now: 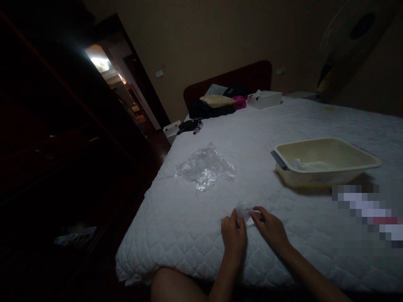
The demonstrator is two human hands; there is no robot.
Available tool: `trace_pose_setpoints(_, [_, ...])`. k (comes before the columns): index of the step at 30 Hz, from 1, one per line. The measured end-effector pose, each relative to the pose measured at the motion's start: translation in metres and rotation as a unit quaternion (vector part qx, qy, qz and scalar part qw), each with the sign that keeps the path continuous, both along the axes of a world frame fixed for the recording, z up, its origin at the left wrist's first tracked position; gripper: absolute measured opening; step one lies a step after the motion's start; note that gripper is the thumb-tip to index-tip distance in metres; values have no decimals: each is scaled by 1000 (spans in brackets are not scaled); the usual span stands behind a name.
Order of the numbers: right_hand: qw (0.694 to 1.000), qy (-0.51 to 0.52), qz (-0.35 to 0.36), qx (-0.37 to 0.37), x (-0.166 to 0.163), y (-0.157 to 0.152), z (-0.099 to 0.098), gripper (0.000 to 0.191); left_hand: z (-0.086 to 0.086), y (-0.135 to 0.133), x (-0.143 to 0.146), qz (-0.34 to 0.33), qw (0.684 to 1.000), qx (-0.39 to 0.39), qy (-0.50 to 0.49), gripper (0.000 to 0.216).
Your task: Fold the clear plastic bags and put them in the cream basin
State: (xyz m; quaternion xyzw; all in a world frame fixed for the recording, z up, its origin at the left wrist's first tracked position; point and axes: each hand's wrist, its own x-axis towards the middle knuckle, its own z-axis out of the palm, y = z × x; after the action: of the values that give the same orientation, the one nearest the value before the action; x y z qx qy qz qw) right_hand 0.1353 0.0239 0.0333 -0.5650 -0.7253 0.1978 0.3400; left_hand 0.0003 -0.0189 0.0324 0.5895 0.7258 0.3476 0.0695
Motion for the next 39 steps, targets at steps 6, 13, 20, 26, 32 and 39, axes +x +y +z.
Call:
trace_pose_setpoints(6, [999,-34,-16,22,0,-1,-7,33,3,4,2,15,999,-37,34,41])
trace_pose_setpoints(13, [995,-93,-33,5,-6,4,-4,29,4,10,6,37,993,-56,101,40])
trace_pose_setpoints(20, [990,-140,-19,15,-10,7,-3,28,-5,10,8,47,984,37,166,31])
trace_pose_setpoints(26, [990,-142,-20,2,-10,6,-1,27,-4,6,6,-5,948,215,233,20])
trace_pose_setpoints(32, [994,-95,-27,-38,-8,7,3,28,-9,8,3,-156,928,244,236,24])
trace_pose_setpoints(39, [986,0,-11,164,5,-1,-9,30,-12,10,-3,-133,968,172,129,21])
